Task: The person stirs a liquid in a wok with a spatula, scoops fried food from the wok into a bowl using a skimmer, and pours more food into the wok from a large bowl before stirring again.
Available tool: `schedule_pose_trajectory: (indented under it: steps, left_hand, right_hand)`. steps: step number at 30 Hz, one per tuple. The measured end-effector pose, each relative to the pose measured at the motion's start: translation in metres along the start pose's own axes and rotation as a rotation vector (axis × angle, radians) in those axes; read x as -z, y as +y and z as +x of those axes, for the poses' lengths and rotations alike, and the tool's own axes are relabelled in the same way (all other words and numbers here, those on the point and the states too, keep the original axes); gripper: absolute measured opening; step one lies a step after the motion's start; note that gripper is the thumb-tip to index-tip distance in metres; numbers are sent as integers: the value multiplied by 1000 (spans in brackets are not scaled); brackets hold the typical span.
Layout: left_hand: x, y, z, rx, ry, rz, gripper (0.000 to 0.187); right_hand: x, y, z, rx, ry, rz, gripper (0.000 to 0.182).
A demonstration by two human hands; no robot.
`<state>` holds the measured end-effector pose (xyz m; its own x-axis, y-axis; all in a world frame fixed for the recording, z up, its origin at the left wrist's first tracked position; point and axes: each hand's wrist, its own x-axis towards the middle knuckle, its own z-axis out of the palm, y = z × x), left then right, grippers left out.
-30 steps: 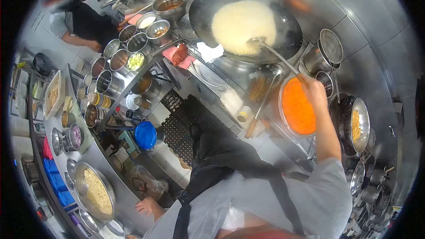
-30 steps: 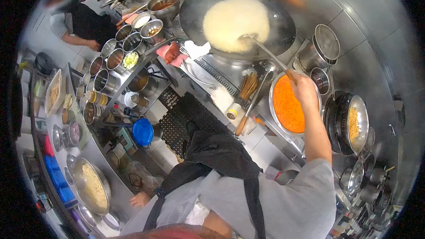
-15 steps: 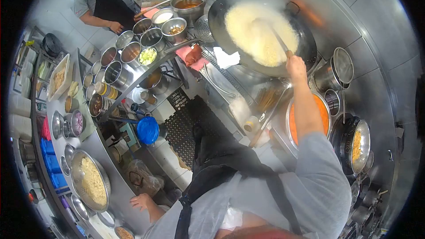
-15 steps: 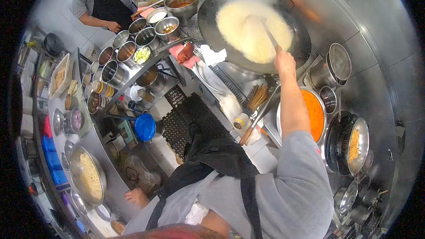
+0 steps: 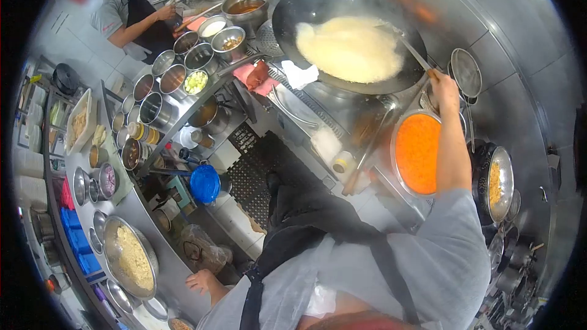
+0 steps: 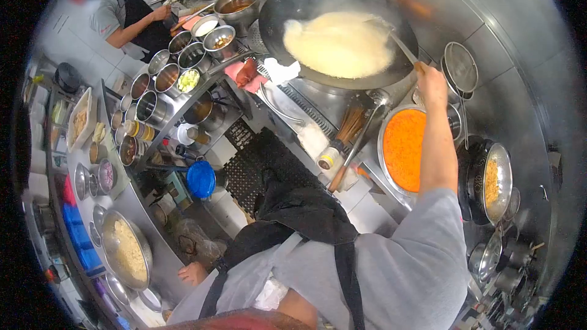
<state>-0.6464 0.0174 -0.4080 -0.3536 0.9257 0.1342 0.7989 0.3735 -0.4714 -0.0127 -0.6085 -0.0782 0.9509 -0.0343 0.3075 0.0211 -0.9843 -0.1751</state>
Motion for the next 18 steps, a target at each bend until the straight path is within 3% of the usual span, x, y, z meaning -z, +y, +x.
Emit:
schedule_pose_trajectory:
  steps: [2, 4, 5, 7, 8, 10, 13, 16, 18]
  left_hand:
    - [-3, 5, 3, -5, 21, 23, 68]
    - [-4, 9, 7, 10, -130, 380, 68]
    - [-7, 16, 8, 2, -122, 381, 68]
    - [-41, 38, 21, 384, -22, 1063, 65]
    - [-45, 40, 27, 444, 24, 1098, 65]
    - [-44, 36, 30, 366, 42, 868, 64]
    - [-37, 22, 28, 171, 24, 303, 63]
    - [-30, 14, 23, 104, -12, 132, 63]
    - [-25, 11, 19, 74, -43, 78, 62]
  right_hand:
    - [29, 10, -23, -62, 16, 17, 26]
    - [54, 23, -43, -80, -18, 41, 28]
    - [63, 28, -54, -90, -18, 38, 28]
    - [81, 35, -74, -141, -66, 64, 31]
    - [90, 33, -84, -148, -64, 62, 31]
    - [100, 21, -102, -182, -119, 77, 33]
    - [91, 13, -124, -61, -101, 100, 35]
    - [56, 6, -128, 50, -127, 82, 36]
    - [13, 9, -123, 249, -82, 122, 34]
